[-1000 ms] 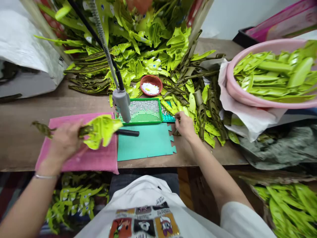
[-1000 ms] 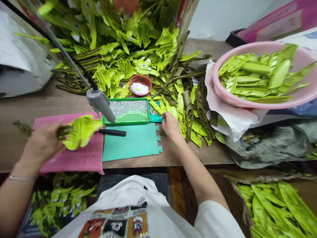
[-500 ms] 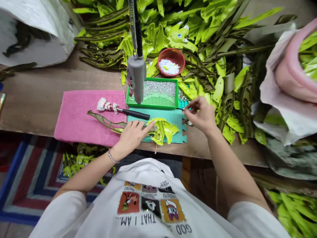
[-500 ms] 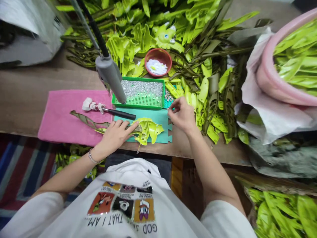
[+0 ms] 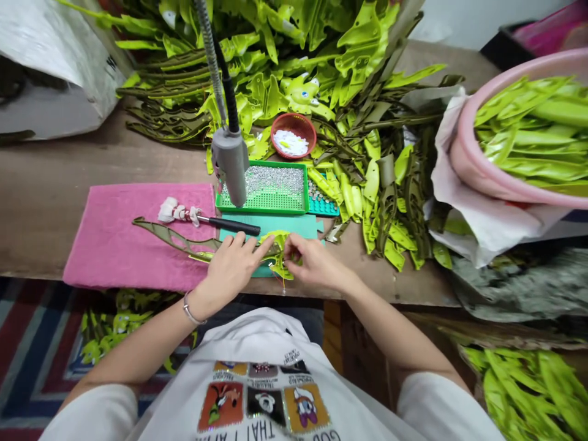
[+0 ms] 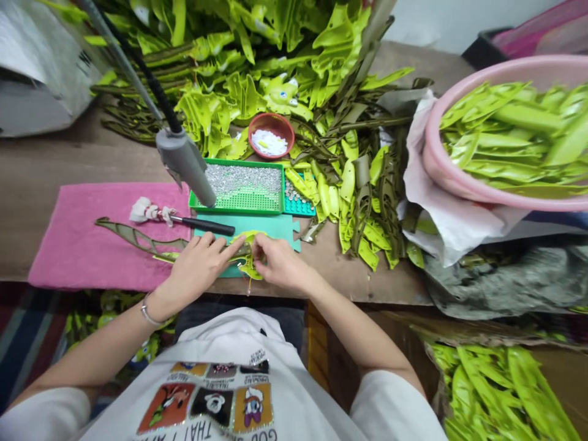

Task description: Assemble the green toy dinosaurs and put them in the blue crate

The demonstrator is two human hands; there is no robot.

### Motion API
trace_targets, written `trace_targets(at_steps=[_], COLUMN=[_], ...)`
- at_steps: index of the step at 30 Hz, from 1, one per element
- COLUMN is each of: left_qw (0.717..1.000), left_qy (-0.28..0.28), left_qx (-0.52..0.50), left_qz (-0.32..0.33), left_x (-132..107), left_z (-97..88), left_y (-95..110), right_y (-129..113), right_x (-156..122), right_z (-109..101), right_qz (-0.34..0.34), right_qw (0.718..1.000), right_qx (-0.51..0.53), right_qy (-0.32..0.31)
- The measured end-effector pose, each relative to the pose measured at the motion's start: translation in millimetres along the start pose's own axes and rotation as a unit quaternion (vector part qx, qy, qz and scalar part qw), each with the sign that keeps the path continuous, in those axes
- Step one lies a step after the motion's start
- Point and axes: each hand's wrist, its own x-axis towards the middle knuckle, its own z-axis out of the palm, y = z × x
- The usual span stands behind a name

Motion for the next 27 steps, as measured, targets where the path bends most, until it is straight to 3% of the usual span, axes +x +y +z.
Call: trace_targets(at_steps=[1, 3, 5, 7, 9, 12, 16, 19, 22, 24, 27], left_qw=[1.000, 1.000, 1.000, 0.999, 0.999, 0.999, 0.998, 0.998, 0.998, 0.998, 0.998], left_qy=[0.005, 0.013, 0.019, 0.020, 0.018, 0.014, 0.026, 0.035, 0.030, 0.027, 0.026], left_qx=[-0.004, -0.010, -0.016, -0.025, -0.033, -0.036, -0.040, -0.041, -0.038, -0.037, -0.043], left_qz=[-0.002, -0.006, -0.009, -0.013, -0.021, -0.032, -0.037, -0.035, -0.033, -0.031, -0.028], left_x=[0.5, 1.6, 2.7, 4.2, 5.9, 7.8, 8.2, 7.9, 8.1, 8.4, 8.6], left_z=[1.2, 4.8, 9.2, 13.6, 17.2, 20.6, 24.9, 27.5, 28.0, 27.3, 25.7], left_y=[-0.4, -1.1, -1.4, -1.1, -0.5, 0.3, 0.3, 0.1, 0.5, 1.0, 1.4], right_y=[6.0, 24.5, 49.3, 74.5, 94.5, 109.6, 99.5, 67.6, 27.4, 7.2, -6.2], right_x=[-0.1, 1.5, 6.0, 12.6, 19.5, 26.7, 26.0, 16.2, 4.2, -0.6, -1.0], right_z=[-6.4, -22.2, -37.3, -46.3, -47.9, -43.6, -41.6, -38.0, -25.4, -14.6, -1.7], right_qz=[0.012, 0.061, 0.136, 0.193, 0.210, 0.204, 0.204, 0.168, 0.075, 0.039, 0.040], right_qw=[1.000, 0.988, 0.943, 0.891, 0.865, 0.852, 0.860, 0.918, 0.979, 0.993, 0.998], right_qx=[0.008, -0.023, -0.116, -0.207, -0.263, -0.297, -0.257, -0.097, 0.061, 0.076, 0.035], right_qy=[0.026, 0.138, 0.282, 0.355, 0.372, 0.379, 0.390, 0.346, 0.177, 0.084, 0.038])
